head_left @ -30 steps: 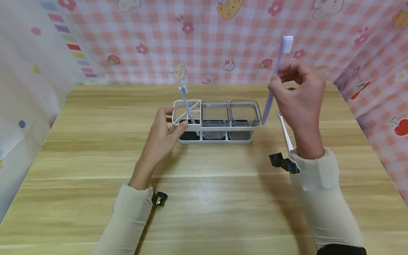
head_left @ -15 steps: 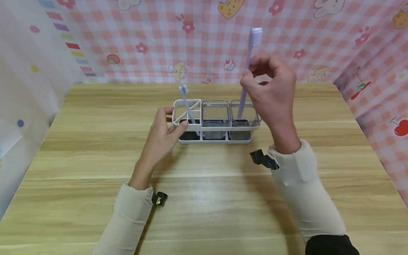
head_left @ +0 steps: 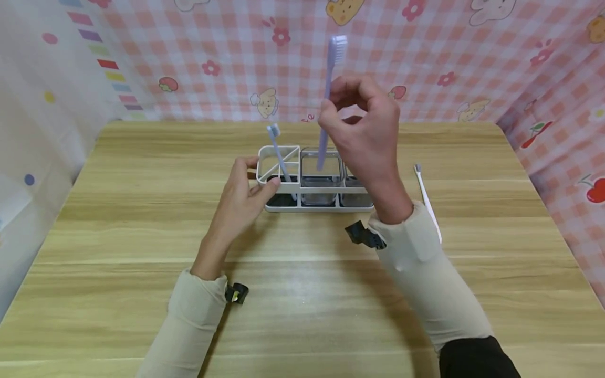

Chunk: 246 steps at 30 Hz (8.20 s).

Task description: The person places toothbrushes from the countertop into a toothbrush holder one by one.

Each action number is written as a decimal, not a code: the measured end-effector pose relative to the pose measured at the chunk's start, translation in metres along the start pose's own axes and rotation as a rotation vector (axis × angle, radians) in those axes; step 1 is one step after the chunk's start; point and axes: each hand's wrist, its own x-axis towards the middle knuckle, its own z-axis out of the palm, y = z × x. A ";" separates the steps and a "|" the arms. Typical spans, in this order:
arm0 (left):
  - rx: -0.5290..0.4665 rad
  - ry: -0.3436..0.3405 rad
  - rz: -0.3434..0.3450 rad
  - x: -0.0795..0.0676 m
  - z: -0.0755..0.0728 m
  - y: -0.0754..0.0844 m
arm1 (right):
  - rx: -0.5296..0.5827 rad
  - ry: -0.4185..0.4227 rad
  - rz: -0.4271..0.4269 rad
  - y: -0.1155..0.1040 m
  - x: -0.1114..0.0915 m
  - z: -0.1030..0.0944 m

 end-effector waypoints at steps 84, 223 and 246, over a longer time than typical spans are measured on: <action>0.034 0.023 0.011 0.000 0.001 0.001 | -0.272 -0.539 0.312 0.037 -0.038 0.051; 0.032 0.008 0.020 -0.001 -0.001 0.001 | -0.802 -0.473 0.880 0.142 -0.075 -0.175; 0.030 -0.005 0.006 -0.001 0.000 0.002 | -0.646 -0.220 0.840 0.128 -0.067 -0.166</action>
